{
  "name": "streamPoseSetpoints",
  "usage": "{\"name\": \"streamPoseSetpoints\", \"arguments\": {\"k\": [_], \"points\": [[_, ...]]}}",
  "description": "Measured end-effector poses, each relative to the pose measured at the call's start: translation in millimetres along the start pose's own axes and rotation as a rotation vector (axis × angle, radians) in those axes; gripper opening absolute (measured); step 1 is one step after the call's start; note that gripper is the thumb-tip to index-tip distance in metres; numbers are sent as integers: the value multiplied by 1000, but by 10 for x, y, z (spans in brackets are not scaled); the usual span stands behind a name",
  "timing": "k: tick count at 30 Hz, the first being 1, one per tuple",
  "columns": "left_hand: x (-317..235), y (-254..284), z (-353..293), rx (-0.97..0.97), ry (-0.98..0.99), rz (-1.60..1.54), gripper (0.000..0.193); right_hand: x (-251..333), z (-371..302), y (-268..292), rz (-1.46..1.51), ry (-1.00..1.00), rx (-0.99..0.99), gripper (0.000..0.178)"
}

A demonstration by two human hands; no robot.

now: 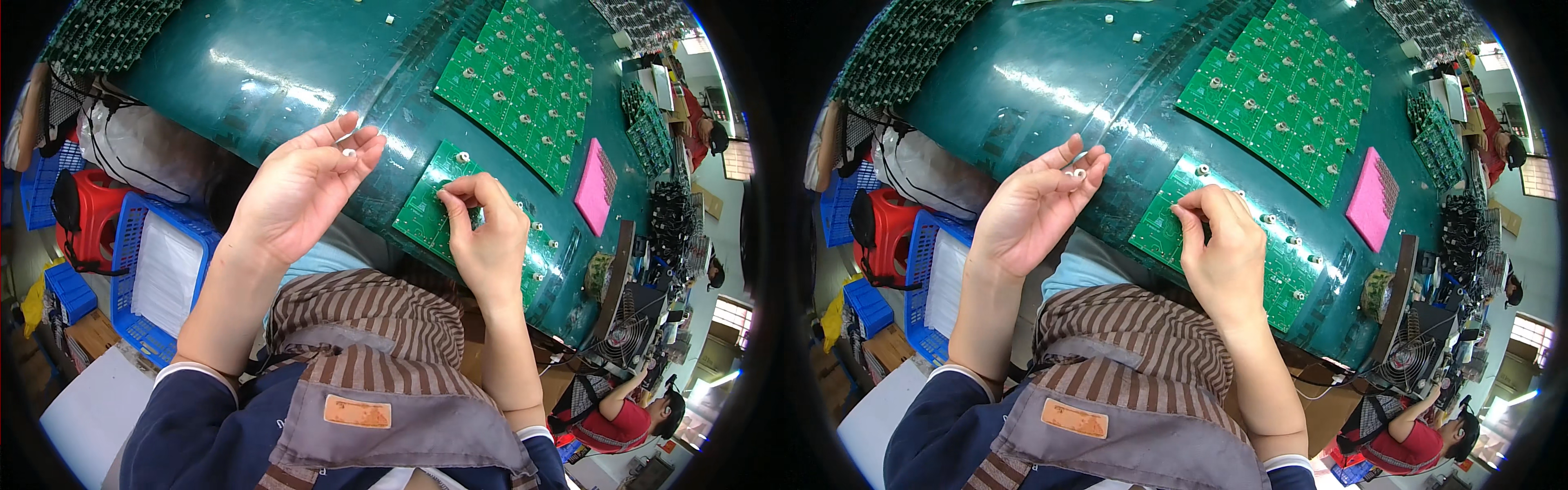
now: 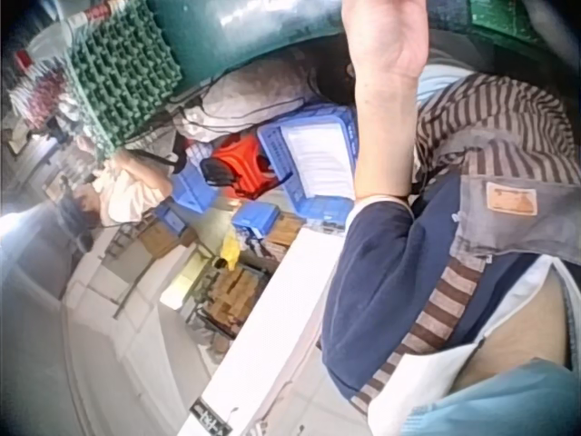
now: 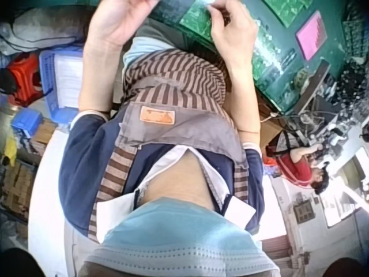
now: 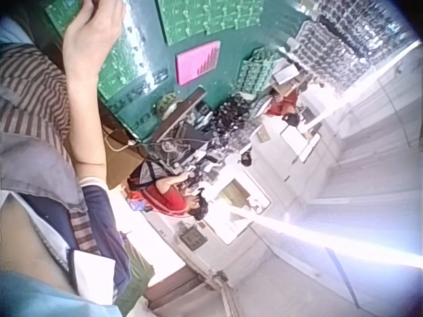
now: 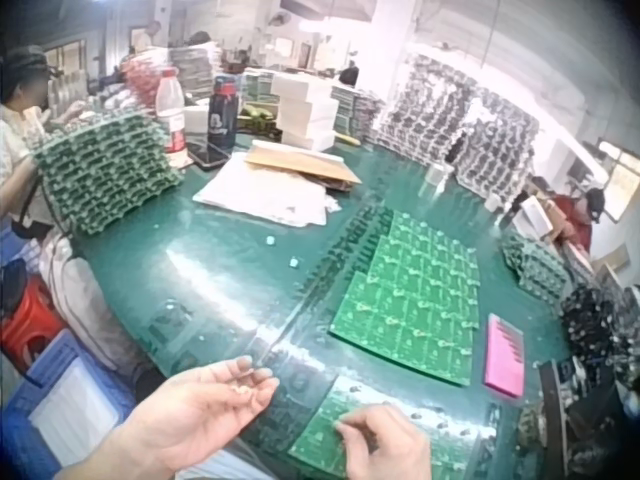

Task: Assembling electronic components onto printed circuit boards and performing soldering.

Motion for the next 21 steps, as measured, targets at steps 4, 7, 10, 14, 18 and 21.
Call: {"name": "streamPoseSetpoints", "arguments": {"k": [4,7,10,14,18,21], "points": [[2,-28,-5,-3,0,46,30,-15,-24,-11,-33,24,-17,11],[12,-27,-4,-1,-8,46,29,-30,-46,-31,-17,32,-42,11],[28,-25,-6,34,14,29,30,-41,-77,-40,-7,46,-76,11],[60,-18,-8,39,18,21,33,-55,-110,-64,17,33,-133,10],[53,-22,-12,47,-22,73,38,-39,-102,-70,3,19,-140,10],[54,-25,-8,54,-36,101,37,-26,-91,-58,-3,-9,-117,11]]}}
Point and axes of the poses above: each hand's wrist, its own z-axis towards the middle knuckle, its own y-axis out of the back of the hand, x = y × z, the point moved 4 cm from there along z, towards the middle knuckle, and after that the axes turned 9 degrees about z, right-handed, at the moved point
